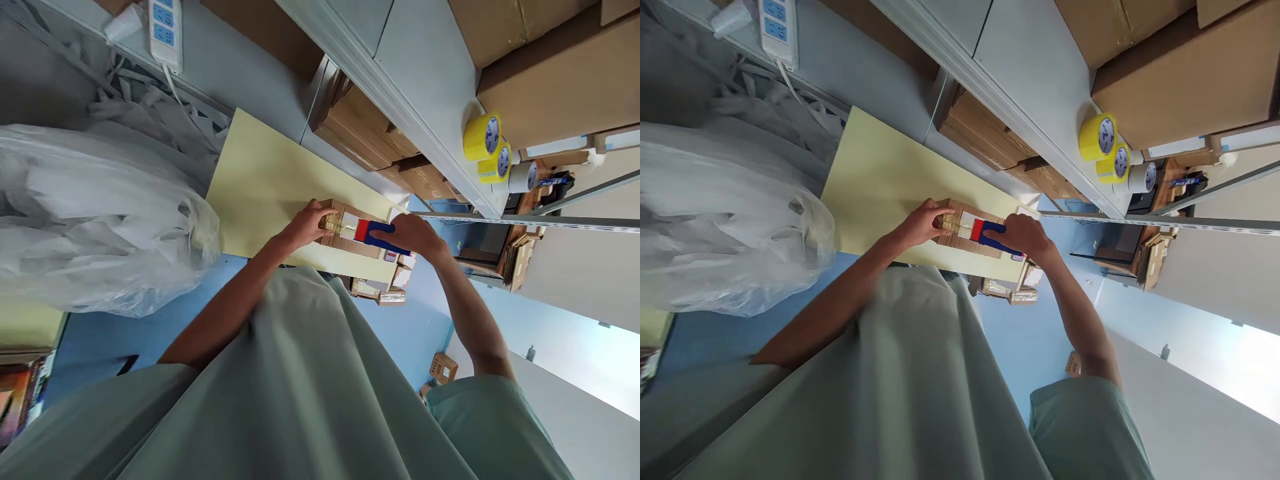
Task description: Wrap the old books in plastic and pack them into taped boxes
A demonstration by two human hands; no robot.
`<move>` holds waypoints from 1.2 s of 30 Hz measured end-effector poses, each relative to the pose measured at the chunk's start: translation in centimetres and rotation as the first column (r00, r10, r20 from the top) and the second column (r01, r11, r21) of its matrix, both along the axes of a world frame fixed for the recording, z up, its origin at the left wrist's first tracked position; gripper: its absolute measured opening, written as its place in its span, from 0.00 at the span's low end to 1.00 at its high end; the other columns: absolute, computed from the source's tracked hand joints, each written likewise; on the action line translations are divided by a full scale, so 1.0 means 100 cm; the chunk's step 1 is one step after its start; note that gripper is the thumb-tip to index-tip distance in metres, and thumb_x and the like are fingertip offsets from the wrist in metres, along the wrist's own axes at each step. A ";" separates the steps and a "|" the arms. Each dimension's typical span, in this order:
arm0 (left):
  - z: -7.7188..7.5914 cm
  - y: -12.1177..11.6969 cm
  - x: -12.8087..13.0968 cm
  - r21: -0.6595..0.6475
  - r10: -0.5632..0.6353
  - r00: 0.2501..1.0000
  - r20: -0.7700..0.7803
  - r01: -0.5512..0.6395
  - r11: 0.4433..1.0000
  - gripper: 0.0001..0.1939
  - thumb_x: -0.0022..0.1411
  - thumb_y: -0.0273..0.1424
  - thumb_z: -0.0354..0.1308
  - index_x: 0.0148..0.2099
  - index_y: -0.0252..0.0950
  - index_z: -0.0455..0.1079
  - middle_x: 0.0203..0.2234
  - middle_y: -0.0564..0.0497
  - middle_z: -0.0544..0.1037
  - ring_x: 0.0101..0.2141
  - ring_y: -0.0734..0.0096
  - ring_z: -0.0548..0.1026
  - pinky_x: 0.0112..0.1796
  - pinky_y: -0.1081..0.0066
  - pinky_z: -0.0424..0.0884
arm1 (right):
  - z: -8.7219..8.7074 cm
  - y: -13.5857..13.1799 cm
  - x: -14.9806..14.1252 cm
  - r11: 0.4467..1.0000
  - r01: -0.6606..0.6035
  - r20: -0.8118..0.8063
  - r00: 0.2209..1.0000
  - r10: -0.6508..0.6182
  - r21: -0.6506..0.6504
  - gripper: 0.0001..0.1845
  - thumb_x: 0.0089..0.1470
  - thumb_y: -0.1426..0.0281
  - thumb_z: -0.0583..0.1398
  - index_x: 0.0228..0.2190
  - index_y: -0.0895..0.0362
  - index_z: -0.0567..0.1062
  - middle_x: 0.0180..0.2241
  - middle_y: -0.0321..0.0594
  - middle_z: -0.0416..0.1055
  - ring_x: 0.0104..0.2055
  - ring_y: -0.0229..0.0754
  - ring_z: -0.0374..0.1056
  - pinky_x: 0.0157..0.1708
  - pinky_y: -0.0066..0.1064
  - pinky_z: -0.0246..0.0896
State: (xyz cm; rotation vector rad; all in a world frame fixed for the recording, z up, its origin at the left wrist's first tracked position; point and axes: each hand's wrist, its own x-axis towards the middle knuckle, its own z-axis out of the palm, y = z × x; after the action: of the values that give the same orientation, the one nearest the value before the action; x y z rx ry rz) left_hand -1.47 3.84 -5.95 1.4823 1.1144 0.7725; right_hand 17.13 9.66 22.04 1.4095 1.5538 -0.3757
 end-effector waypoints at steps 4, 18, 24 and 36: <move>0.000 -0.003 -0.008 -0.025 -0.016 0.999 -0.040 0.015 1.000 0.34 0.57 0.31 0.81 0.65 0.44 0.82 0.47 0.47 0.72 0.45 0.59 0.77 0.54 0.56 0.79 | -0.040 -0.001 0.030 0.999 0.049 -0.091 0.995 -0.050 -0.011 0.41 0.72 0.36 0.55 0.48 0.62 0.85 0.47 0.64 0.85 0.50 0.59 0.82 0.45 0.37 0.69; 0.037 -0.049 0.056 0.165 0.492 0.747 -0.448 -0.472 0.866 0.21 0.70 0.41 0.72 0.58 0.42 0.70 0.53 0.40 0.72 0.54 0.49 0.77 0.60 0.48 0.77 | -0.087 -0.025 0.063 0.997 0.073 -0.387 0.920 -0.059 0.021 0.35 0.74 0.44 0.58 0.60 0.61 0.81 0.57 0.65 0.82 0.60 0.62 0.80 0.52 0.39 0.72; 0.025 -0.046 0.077 0.206 0.592 0.659 -0.463 -0.570 0.795 0.20 0.76 0.50 0.65 0.53 0.43 0.63 0.52 0.39 0.71 0.57 0.48 0.74 0.63 0.48 0.73 | -0.090 -0.030 0.076 0.997 0.068 -0.480 0.876 -0.047 0.026 0.32 0.75 0.48 0.58 0.62 0.61 0.80 0.58 0.65 0.81 0.61 0.63 0.79 0.55 0.42 0.72; 0.015 -0.043 0.080 0.261 0.659 0.575 -0.486 -0.624 0.737 0.20 0.78 0.54 0.60 0.49 0.43 0.64 0.48 0.44 0.73 0.49 0.57 0.77 0.57 0.56 0.76 | -0.056 -0.040 0.152 0.995 0.094 -0.525 0.846 -0.093 -0.024 0.33 0.75 0.44 0.56 0.56 0.59 0.82 0.51 0.60 0.84 0.55 0.62 0.81 0.49 0.40 0.71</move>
State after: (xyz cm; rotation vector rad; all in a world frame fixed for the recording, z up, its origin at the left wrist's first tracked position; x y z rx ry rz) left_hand 6.55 -0.51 -4.43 1.3723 2.1851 0.8856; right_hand 32.30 5.63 16.46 1.4611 1.9207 -0.8814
